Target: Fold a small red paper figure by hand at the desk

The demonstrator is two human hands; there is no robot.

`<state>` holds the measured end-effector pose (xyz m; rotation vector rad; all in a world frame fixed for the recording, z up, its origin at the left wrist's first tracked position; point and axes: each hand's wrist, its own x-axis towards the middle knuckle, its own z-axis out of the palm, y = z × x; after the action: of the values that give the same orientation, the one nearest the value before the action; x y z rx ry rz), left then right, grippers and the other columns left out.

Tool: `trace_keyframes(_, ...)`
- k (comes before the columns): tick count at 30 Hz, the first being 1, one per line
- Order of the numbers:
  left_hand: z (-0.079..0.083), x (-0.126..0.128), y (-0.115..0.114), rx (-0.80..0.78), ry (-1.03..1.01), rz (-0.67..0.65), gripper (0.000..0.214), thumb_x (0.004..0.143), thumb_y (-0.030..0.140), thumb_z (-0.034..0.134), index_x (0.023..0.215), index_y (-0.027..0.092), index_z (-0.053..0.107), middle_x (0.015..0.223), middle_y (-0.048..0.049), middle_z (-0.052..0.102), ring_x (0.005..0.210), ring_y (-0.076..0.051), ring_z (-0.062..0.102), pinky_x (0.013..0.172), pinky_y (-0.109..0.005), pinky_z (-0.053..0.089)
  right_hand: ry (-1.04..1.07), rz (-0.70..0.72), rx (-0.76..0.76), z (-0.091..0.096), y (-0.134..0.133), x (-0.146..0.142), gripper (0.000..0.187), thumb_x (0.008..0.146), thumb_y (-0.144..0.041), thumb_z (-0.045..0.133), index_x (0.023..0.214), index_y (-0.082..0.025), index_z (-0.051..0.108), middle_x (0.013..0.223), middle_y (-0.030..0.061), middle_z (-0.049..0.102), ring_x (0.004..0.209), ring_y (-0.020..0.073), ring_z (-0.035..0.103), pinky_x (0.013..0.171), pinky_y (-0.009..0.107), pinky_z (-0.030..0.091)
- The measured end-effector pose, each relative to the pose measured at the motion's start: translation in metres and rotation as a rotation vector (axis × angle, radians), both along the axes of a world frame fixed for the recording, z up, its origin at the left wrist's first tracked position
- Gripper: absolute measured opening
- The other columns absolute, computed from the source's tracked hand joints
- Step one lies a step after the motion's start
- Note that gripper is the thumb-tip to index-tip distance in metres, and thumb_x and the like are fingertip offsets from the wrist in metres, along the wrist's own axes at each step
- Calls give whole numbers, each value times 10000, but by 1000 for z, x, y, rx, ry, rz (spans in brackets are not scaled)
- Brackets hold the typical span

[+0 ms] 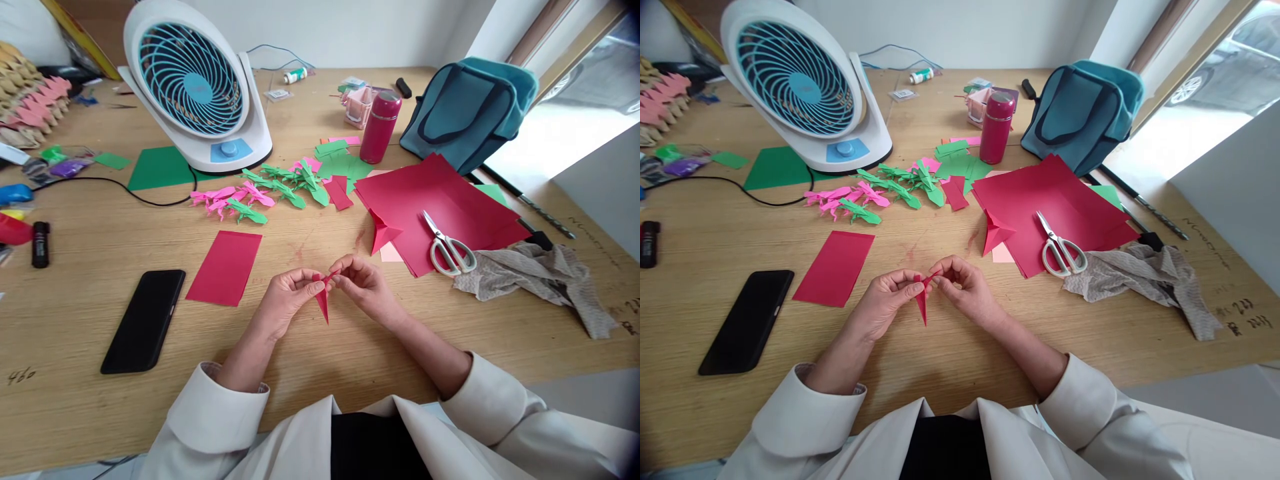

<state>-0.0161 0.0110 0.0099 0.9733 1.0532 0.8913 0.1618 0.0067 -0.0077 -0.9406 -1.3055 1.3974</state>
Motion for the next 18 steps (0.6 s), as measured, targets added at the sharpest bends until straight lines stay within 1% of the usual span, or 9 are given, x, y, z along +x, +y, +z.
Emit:
trace_keyframes(4, 0, 0, 0, 14, 7, 0, 352, 628, 428, 855, 818, 158, 732, 810, -64, 773, 779, -200, 722, 805, -338, 568, 21, 16, -26, 3, 0, -2, 318, 835, -496, 704, 905, -217, 567, 810, 16, 617, 740, 148, 601, 730, 310, 502)
trace_keyframes(6, 0, 0, 0, 53, 32, 9, 329, 638, 419, 847, 812, 166, 730, 823, -58, 770, 782, -196, 716, 786, -326, 569, 0, 1, -26, 3, 0, -3, 325, 825, -504, 705, 877, -219, 559, 798, 11, 597, 729, 145, 575, 716, 302, 490)
trace_keyframes(10, -3, 1, -2, 202, 146, 16, 208, 711, 351, 791, 796, 175, 722, 828, -35, 755, 770, -167, 686, 740, -276, 547, -48, -2, 21, 2, -1, -2, 262, 867, -452, 660, 863, -215, 548, 782, 2, 550, 704, 135, 517, 679, 285, 454)
trace_keyframes(14, -4, 2, -3, 337, 249, 13, 124, 777, 300, 737, 800, 179, 719, 804, -19, 738, 755, -154, 666, 731, -256, 526, -149, -4, 80, 1, -3, 0, 188, 899, -387, 617, 873, -213, 551, 815, 12, 546, 714, 138, 512, 686, 289, 446)
trace_keyframes(18, 0, 2, -4, 439, 330, 13, 81, 818, 265, 704, 808, 187, 721, 801, -16, 730, 756, -156, 664, 735, -258, 517, -176, -40, 59, 0, -3, -2, 234, 884, -430, 630, 858, -212, 548, 801, 13, 551, 703, 141, 502, 676, 287, 437)
